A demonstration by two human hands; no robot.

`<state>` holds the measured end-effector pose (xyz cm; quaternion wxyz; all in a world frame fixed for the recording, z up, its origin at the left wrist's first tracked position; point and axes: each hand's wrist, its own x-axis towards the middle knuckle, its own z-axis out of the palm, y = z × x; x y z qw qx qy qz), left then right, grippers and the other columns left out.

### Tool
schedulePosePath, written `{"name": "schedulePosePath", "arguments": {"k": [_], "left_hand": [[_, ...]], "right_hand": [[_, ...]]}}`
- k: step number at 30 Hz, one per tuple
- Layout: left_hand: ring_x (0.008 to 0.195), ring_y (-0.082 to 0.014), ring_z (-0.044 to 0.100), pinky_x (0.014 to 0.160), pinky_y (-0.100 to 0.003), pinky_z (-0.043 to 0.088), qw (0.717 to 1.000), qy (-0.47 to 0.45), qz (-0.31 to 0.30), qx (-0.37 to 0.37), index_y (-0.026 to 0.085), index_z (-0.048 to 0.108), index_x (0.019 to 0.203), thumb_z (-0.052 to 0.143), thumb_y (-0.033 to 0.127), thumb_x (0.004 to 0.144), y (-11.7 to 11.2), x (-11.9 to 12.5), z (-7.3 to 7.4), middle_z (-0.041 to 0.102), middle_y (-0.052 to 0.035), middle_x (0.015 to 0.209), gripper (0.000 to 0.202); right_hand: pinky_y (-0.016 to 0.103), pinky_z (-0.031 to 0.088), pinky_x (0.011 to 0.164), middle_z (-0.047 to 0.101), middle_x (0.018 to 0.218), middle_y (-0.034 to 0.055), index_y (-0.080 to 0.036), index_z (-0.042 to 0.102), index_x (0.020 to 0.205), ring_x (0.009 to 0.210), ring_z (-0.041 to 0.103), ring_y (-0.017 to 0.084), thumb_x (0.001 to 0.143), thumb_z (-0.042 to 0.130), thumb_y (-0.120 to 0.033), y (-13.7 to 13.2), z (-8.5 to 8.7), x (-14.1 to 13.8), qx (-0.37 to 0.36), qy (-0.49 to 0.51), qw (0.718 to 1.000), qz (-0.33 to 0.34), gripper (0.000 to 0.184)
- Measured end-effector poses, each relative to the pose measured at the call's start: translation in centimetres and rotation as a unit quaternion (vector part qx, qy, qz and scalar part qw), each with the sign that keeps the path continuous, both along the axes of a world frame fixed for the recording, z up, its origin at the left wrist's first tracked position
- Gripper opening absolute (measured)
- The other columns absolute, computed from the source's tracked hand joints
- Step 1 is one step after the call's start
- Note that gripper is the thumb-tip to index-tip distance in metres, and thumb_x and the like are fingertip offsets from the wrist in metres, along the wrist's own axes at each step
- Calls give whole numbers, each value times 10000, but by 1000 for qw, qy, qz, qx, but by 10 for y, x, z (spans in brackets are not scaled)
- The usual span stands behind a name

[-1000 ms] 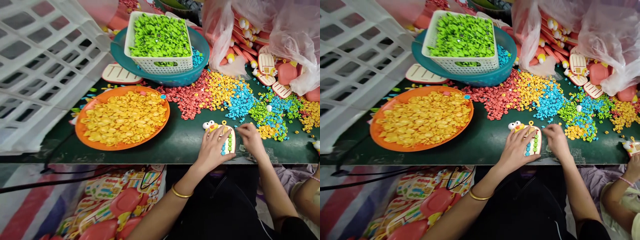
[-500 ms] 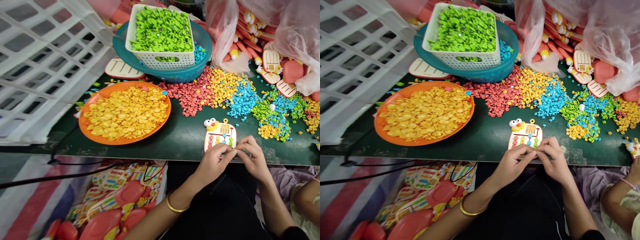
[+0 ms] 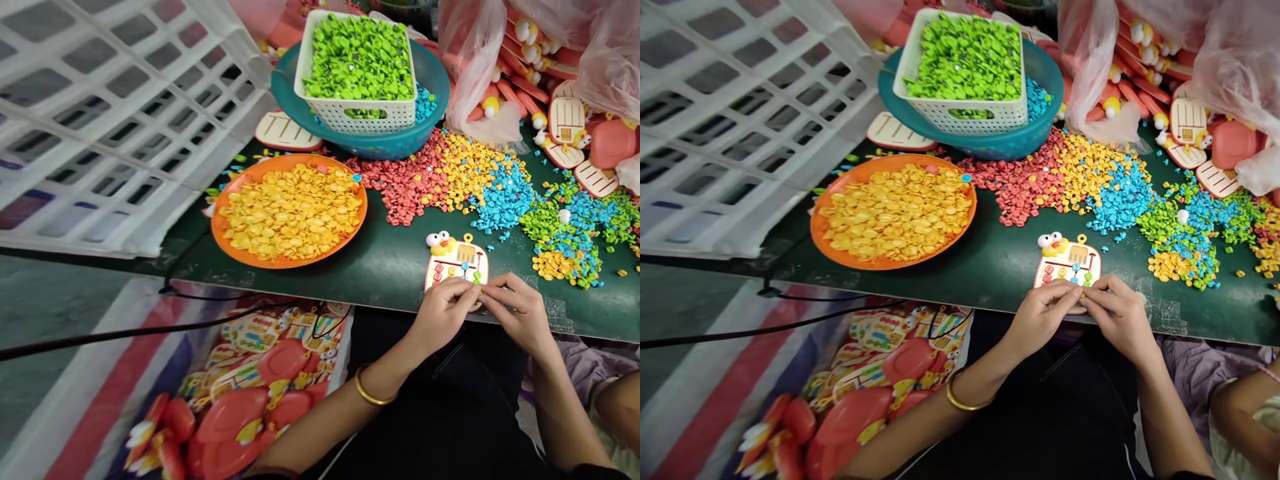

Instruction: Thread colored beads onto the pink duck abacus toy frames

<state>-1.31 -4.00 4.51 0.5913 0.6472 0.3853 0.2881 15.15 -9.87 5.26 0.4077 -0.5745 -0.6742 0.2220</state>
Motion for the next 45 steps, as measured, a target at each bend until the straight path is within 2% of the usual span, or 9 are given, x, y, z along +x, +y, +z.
{"name": "schedulePosePath", "arguments": {"k": [3,8,12,19,24,30,38,41,45], "left_hand": [[936,-194,673,897,-317,508,995,29,15,97,184,715,853,486,381,980,12,-3,-4,746,-61,948,328],[1321,-359,465,1078,-547,373,916,239,217,239,153,587,1291,592,502,909,40,-14,-38,547,-193,1417,518],[1341,-374,443,1072,-570,363,899,304,190,252,161,583,1283,587,463,915,50,-21,-65,490,-187,1482,476],[1263,-286,530,1071,-466,414,930,181,184,263,182,531,1301,568,420,933,50,-22,-68,612,-143,1332,439],[1218,-255,607,1045,-420,479,962,67,158,212,179,458,1363,573,429,937,45,-22,-67,628,-145,1319,507],[1177,-240,661,1011,-375,534,971,-14,136,198,174,373,1424,594,402,939,37,-27,-64,664,-149,1284,580],[1118,-250,684,864,-345,605,959,-59,190,204,160,352,1383,609,445,914,12,-25,-72,612,-203,1304,606],[1033,-249,718,766,-331,625,968,-37,214,124,186,377,1363,609,516,888,7,-58,-57,630,-192,1287,624],[900,-270,752,715,-373,636,985,123,117,-7,274,571,1276,689,620,764,6,-174,-21,753,-64,1105,629]], "right_hand": [[298,541,746,663,913,52,-251,751,1058,835,646,168,949,606,-269,15,-7,10,4,-36,999,-6,182],[323,523,752,633,890,75,-214,762,988,814,621,188,983,522,-331,50,-36,31,-11,-155,986,-57,266],[324,522,754,639,919,89,-206,765,1004,828,626,195,996,486,-341,62,-48,34,-34,-186,981,-44,310],[341,529,777,646,948,87,-228,771,1017,862,634,205,980,503,-330,59,-45,32,-33,-149,988,-38,289],[342,549,740,664,953,65,-244,768,1014,863,643,203,867,670,-403,57,-42,34,-64,28,991,-110,237],[415,548,896,751,1040,66,-227,748,1045,990,671,248,736,768,-543,51,-37,24,-224,309,920,-93,443],[330,550,752,699,997,75,-210,656,1038,850,652,200,922,552,-508,33,-44,-32,-109,298,932,-175,336],[342,556,767,681,981,80,-217,651,1063,862,649,204,957,495,-500,28,-45,-55,-121,288,941,-132,340],[337,561,829,660,1183,87,-270,636,1248,1007,647,204,901,624,-494,22,-42,-67,-201,281,933,105,413]]}}
